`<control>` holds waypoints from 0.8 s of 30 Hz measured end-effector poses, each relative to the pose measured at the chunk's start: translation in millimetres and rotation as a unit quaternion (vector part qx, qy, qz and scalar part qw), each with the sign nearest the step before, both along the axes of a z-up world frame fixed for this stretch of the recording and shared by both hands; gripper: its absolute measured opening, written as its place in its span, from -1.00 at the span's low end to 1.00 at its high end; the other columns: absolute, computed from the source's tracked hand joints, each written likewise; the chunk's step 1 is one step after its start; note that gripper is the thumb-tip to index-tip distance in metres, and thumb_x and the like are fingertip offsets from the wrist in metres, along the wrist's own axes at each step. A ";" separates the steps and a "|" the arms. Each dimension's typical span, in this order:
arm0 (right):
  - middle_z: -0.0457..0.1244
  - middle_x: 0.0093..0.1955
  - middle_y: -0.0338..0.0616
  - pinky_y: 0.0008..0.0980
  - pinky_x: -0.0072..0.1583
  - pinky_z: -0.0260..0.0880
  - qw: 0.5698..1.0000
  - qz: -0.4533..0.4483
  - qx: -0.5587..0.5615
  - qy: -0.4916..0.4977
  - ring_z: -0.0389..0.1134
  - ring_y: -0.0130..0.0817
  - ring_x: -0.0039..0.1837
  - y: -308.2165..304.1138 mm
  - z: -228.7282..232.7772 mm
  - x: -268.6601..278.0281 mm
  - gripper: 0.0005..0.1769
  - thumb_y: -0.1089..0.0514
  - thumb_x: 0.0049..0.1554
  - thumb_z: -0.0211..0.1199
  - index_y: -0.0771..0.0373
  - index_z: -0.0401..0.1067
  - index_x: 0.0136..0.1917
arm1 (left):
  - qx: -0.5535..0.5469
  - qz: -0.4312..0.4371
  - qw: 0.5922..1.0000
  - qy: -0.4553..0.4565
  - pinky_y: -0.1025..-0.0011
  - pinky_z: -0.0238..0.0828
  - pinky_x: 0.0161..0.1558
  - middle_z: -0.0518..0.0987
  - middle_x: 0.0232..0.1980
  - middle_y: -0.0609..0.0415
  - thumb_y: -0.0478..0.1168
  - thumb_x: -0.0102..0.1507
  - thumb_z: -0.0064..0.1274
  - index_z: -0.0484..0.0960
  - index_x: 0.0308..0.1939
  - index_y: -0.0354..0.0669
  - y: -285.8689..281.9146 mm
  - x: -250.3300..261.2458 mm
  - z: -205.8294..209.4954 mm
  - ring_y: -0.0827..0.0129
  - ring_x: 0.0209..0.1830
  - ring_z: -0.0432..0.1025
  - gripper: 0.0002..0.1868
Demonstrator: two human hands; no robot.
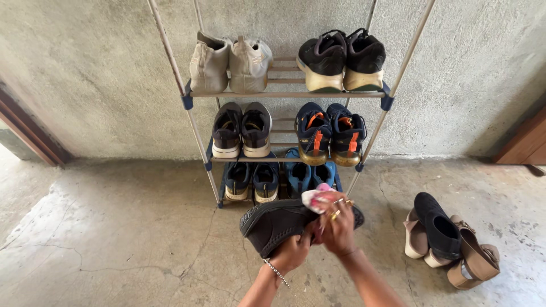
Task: The person wipes several pairs of shoes with a cloth, handling each shoe individually and rotating it to clean different sides. The shoes are placed back on a metal shoe rack after cleaning.
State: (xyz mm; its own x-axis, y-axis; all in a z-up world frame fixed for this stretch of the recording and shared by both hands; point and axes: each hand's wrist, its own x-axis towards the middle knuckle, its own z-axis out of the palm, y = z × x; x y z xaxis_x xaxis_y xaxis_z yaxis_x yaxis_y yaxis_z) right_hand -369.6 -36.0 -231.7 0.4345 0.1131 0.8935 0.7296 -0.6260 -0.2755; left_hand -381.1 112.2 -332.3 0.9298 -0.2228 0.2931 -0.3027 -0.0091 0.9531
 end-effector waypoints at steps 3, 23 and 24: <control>0.29 0.15 0.04 -0.24 0.18 0.41 0.994 -0.060 0.059 0.067 0.33 -0.16 0.15 -7.8 -2.1 3.9 -0.77 0.34 0.22 -0.02 0.29 0.47 0.00 | 0.201 0.086 0.975 -0.039 0.41 0.45 -0.11 0.66 -0.07 0.14 -0.10 0.44 0.00 0.62 0.08 -0.10 12.0 3.5 9.7 0.41 -0.18 0.52 -0.77; 0.29 0.15 -0.13 -0.01 0.40 0.29 0.968 0.211 -0.126 0.043 0.30 -0.02 0.35 73.3 15.9 -27.6 -0.80 0.29 0.16 0.08 0.19 0.51 -0.01 | 0.309 0.066 0.917 -0.244 0.21 0.31 0.27 0.50 0.15 -0.01 -0.17 0.21 0.12 0.49 0.14 -0.14 40.6 6.0 2.6 0.16 0.22 0.37 -0.58; 0.30 0.17 -0.14 0.00 0.44 0.24 0.967 0.228 -0.097 0.062 0.27 -0.03 0.40 69.6 17.3 -25.8 -0.81 0.30 0.19 0.09 0.17 0.51 -0.02 | 0.319 0.058 0.917 -0.231 0.23 0.33 0.26 0.50 0.14 0.00 -0.15 0.23 0.12 0.49 0.12 -0.13 43.2 7.7 8.9 0.18 0.21 0.37 -0.61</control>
